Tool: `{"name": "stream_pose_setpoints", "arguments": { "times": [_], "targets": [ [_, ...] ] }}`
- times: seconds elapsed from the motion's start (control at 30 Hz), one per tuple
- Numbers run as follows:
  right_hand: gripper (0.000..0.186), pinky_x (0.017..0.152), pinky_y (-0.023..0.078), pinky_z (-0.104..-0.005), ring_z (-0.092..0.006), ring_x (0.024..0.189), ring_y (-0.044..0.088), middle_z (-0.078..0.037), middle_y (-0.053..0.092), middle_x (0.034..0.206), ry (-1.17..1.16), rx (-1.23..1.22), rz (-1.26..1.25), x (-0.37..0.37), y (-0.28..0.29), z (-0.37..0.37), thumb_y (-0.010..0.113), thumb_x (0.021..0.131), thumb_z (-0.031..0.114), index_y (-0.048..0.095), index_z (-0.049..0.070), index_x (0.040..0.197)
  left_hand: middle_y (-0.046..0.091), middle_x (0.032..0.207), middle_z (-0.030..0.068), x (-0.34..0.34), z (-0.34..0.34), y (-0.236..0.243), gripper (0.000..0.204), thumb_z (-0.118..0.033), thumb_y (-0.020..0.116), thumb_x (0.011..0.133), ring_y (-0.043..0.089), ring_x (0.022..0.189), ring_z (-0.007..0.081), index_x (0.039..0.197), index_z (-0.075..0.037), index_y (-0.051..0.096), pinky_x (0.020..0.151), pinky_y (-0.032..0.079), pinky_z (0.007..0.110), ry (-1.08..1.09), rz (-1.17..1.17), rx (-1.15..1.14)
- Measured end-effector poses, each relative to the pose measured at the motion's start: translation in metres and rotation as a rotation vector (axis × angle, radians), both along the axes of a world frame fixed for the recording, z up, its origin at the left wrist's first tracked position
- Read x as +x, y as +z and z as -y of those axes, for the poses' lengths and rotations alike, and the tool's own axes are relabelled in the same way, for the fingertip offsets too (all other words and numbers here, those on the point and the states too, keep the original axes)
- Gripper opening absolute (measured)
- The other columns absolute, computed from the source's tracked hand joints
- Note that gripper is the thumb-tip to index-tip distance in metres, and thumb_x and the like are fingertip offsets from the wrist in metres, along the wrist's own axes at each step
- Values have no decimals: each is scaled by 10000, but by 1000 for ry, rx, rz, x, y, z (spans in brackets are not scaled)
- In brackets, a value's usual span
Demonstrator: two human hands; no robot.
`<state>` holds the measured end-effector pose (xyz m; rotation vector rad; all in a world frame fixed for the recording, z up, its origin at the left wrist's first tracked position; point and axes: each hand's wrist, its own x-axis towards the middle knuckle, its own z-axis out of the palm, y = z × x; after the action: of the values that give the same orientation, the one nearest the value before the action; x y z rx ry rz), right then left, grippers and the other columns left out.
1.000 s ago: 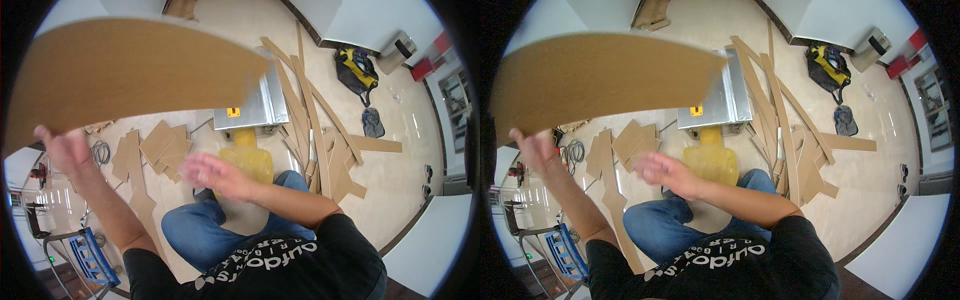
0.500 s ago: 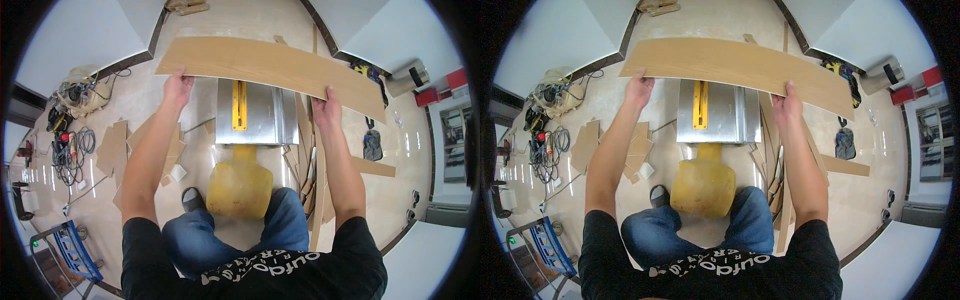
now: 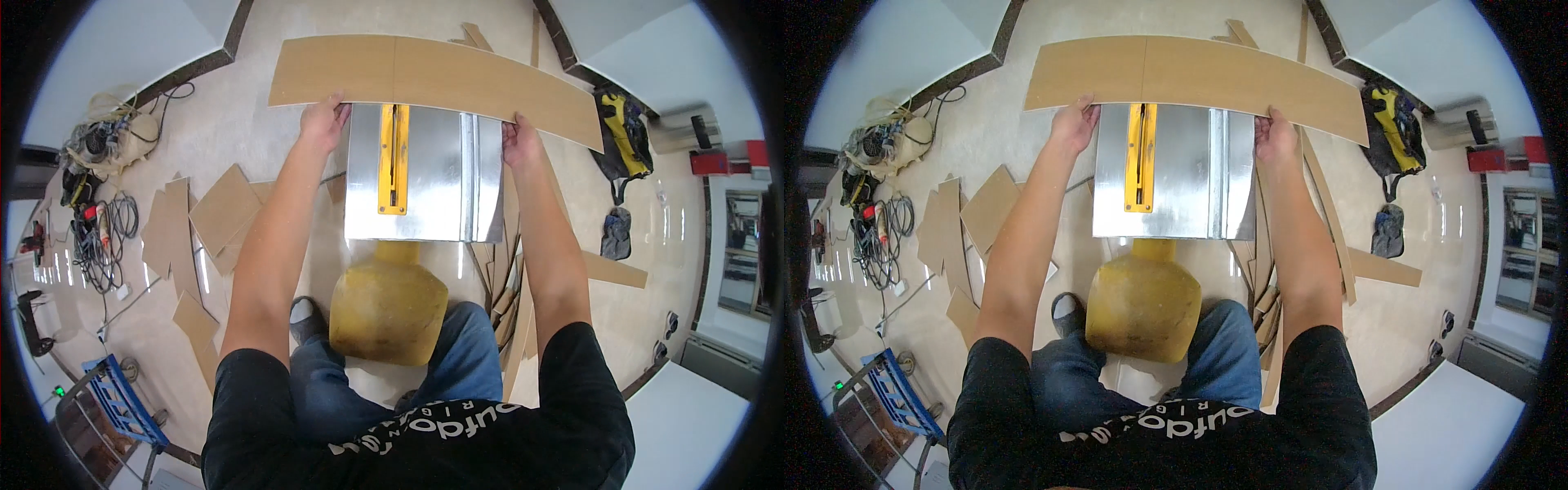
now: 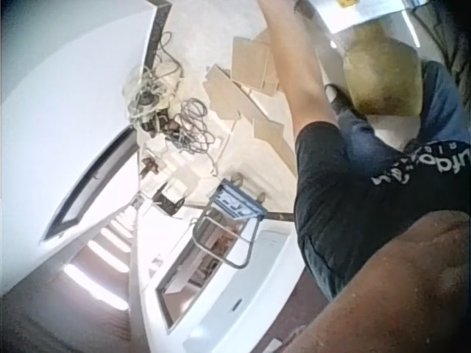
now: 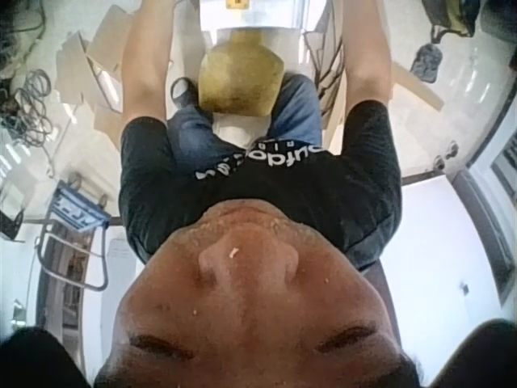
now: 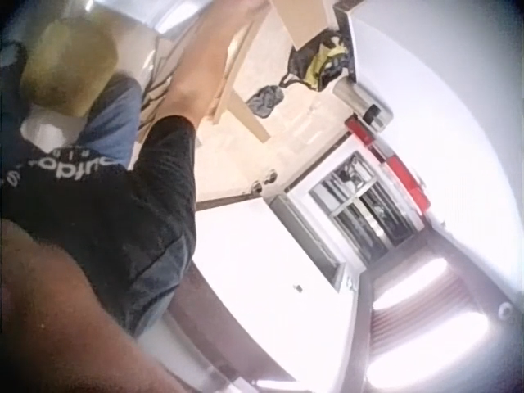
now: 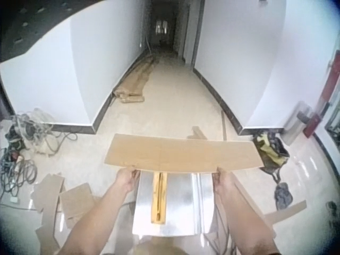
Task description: The person positions wood-patterned flooring planks on a table saw and pushes them through the blade to cut them; they pick up and process several planks individually from the floor.
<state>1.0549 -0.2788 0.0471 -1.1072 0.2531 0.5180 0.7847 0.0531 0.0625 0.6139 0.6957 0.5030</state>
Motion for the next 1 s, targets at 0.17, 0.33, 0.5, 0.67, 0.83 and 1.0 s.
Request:
{"name": "stream_pose_setpoints", "arguments": {
  "times": [0.17,0.33,0.5,0.67,0.83,1.0],
  "targets": [
    [87,726,515,-288,-137,788,591,-24,667,926,63,-114,83,-50,21,-13,633,997,77,671,71,1075,664,1139,53,-14,-1,-4,235,-61,639,1000,638,1039,171,1231,-66,597,946,555,304,24,-85,5],
    [40,611,464,-241,-98,679,538,25,582,783,9,-166,152,-52,27,-10,629,999,74,657,102,1005,663,1122,40,-13,1,0,220,-63,654,994,638,1030,166,1209,-71,605,922,567,294,1,-74,10],
    [23,613,466,-260,-112,677,562,5,606,778,-15,-187,170,-55,23,-7,653,976,54,664,74,979,651,1133,85,-15,5,2,226,-19,656,981,643,1008,198,1198,-19,590,901,586,312,19,-124,36],
    [20,622,471,-277,-130,690,581,-15,637,807,-45,-187,196,-56,18,-4,676,954,34,674,50,966,652,1132,81,-18,6,-2,240,-25,661,981,647,995,190,1208,-21,583,871,596,300,11,-101,37],
    [83,664,477,-303,-156,723,587,-41,672,887,-81,-186,202,-58,16,-3,677,928,-13,684,29,999,650,1132,83,-19,6,-3,253,-27,663,982,648,995,193,1218,-20,573,859,600,296,8,-94,56],
    [30,622,478,-276,-133,692,586,-18,643,818,-72,-208,197,-61,17,-5,681,955,32,675,43,982,643,1117,60,-20,8,-2,221,-88,658,1003,626,1007,164,1211,-59,588,902,577,278,-11,-137,59]
  ]
}}
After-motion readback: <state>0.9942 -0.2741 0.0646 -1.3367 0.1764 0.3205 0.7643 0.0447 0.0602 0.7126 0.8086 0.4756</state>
